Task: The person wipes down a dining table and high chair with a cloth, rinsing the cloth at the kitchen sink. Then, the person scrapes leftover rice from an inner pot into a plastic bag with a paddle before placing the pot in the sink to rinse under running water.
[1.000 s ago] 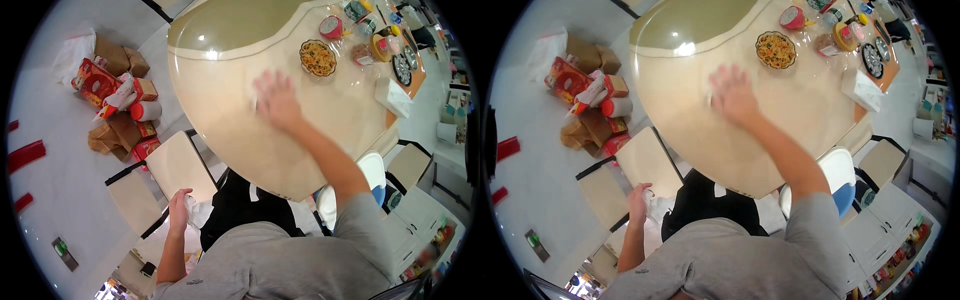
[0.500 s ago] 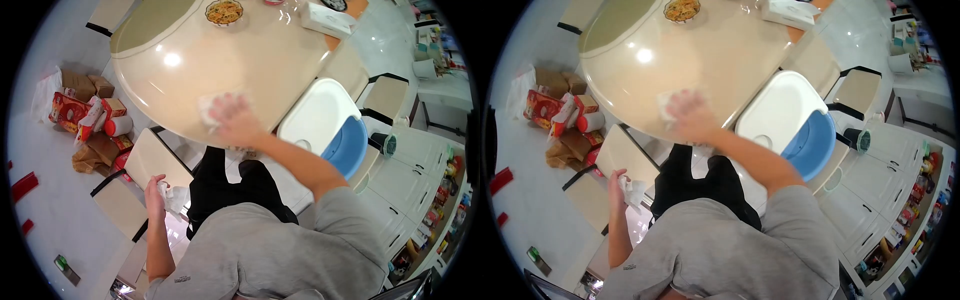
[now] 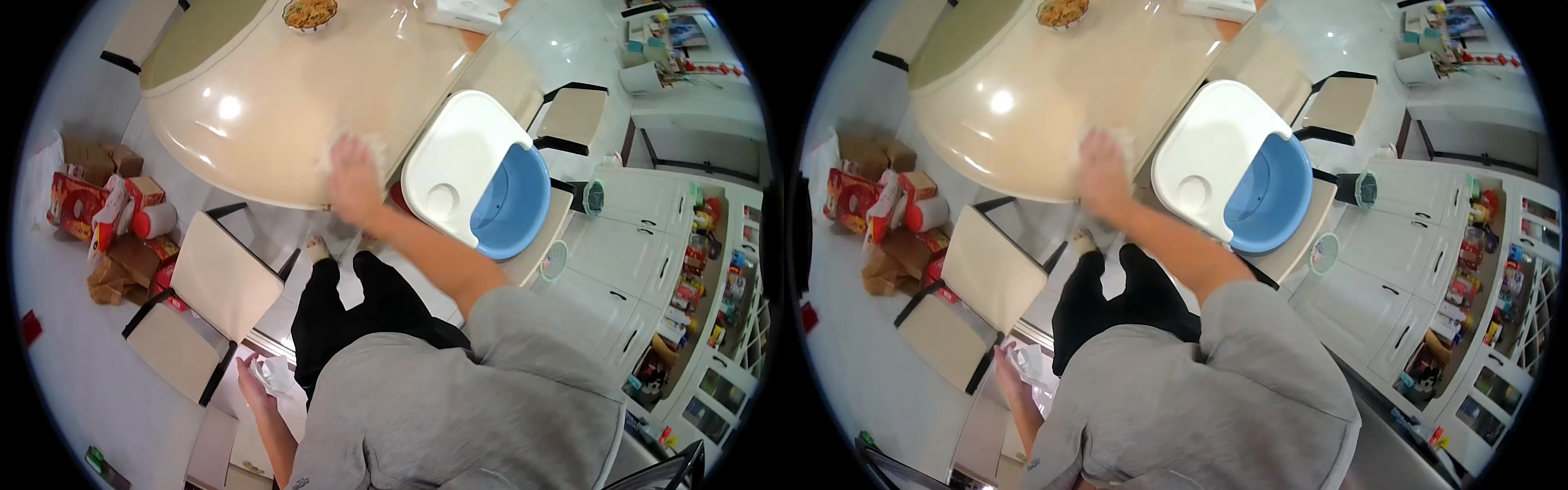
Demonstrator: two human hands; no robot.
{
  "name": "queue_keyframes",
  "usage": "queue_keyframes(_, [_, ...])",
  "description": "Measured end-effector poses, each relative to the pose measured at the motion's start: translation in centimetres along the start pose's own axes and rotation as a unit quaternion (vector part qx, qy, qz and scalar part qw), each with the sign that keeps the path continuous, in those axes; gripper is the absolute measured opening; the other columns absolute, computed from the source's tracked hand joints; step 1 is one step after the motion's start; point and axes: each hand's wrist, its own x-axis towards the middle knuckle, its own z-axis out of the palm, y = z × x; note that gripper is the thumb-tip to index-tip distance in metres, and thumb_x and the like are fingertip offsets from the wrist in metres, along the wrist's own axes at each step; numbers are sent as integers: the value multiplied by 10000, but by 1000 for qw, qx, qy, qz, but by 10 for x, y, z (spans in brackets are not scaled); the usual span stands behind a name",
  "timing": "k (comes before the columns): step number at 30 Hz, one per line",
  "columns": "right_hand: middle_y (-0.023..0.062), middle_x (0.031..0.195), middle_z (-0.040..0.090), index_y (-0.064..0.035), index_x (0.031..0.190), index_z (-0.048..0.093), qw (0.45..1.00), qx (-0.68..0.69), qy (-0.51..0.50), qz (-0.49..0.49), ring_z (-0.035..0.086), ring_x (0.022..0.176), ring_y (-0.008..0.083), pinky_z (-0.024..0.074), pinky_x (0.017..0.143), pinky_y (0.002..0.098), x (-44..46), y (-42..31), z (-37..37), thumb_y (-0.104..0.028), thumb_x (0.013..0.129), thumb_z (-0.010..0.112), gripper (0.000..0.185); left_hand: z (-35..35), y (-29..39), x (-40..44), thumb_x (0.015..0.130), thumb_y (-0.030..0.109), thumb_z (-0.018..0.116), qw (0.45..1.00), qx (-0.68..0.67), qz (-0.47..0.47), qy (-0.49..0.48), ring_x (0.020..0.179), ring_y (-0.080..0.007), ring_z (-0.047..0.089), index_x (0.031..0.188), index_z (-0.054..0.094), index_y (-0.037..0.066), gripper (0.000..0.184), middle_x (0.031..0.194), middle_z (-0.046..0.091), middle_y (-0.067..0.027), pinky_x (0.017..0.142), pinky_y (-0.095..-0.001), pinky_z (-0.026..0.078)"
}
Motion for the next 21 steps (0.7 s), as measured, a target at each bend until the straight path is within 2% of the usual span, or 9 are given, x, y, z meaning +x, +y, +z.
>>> queue_keyframes(4, [237, 1263, 580, 13, 1214, 586, 874, 447, -131, 136, 558, 1125, 377, 417, 985, 461, -24, -54, -16, -217, 931, 489, 378, 6, 32, 23, 1028, 435, 412, 997, -11, 51, -59, 804, -181, 606, 1014, 657, 10, 491, 886, 615, -77, 752, -302, 521])
queue_keyframes(7, [127, 1038, 670, -23, 1172, 622, 832, 462, -218, 217, 630, 958, 251, 504, 857, 383, 2, -23, -39, -236, 940, 495, 340, -6, 55, 27, 1031, 421, 406, 995, 16, 59, -80, 767, -150, 602, 1034, 656, 4, 486, 852, 616, -71, 723, -270, 511])
queue_keyframes(8, [84, 1022, 665, -43, 1166, 638, 673, 659, -187, 277, 627, 942, 193, 514, 818, 339, 10, -5, -38, -243, 960, 477, 329, -14, 55, 35, 1026, 423, 411, 995, -2, 53, -84, 762, -141, 599, 1037, 656, 5, 485, 841, 612, -68, 704, -263, 503])
queue_keyframes(9, [84, 1022, 665, -43, 1166, 638, 670, 662, -198, 272, 627, 942, 193, 514, 818, 339, 21, 12, -39, -243, 960, 477, 329, -22, 55, 40, 1026, 423, 411, 996, -7, 53, -73, 762, -141, 599, 1037, 656, 5, 485, 841, 612, -68, 704, -263, 503])
queue_keyframes(12, [117, 1154, 659, -11, 1267, 595, 777, 589, -99, 197, 605, 1052, 220, 445, 961, 351, 42, 28, -34, -281, 946, 561, 421, -28, 52, 62, 991, 404, 491, 998, 39, 30, -42, 830, -153, 602, 1042, 663, 1, 441, 861, 636, -72, 757, -297, 492])
queue_keyframes(13, [135, 1113, 661, -27, 1230, 614, 961, 267, 20, 67, 614, 1008, 263, 475, 919, 363, 43, 22, -30, -263, 929, 583, 384, -14, 54, 69, 978, 380, 521, 979, 128, 141, -67, 873, -157, 603, 1046, 664, -10, 421, 899, 652, -77, 797, -296, 480])
queue_keyframes(14, [152, 1072, 662, -43, 1193, 633, 982, -99, 135, -81, 624, 964, 306, 505, 877, 375, 45, 18, -28, -245, 912, 604, 347, 11, 58, 75, 965, 355, 550, 940, 212, 253, -91, 916, -162, 604, 1049, 665, -21, 403, 938, 667, -82, 837, -296, 468])
queue_keyframes(18, [202, 1081, 643, -22, 1162, 633, 978, -1, 126, -168, 598, 958, 387, 492, 888, 419, 18, 26, -24, -139, 866, 644, 319, 150, 104, 86, 945, 301, 600, 913, 184, 223, -287, 974, -151, 594, 1117, 658, -35, 382, 1026, 681, -80, 876, -284, 448])
queue_keyframes(21, [219, 1135, 625, -7, 1132, 637, 987, 128, 101, 3, 592, 1003, 409, 483, 892, 450, -32, 28, -37, -46, 850, 650, 285, 236, 110, 95, 938, 312, 614, 916, 119, 199, -328, 994, -174, 601, 1166, 626, -32, 413, 1074, 661, -93, 891, -297, 451])
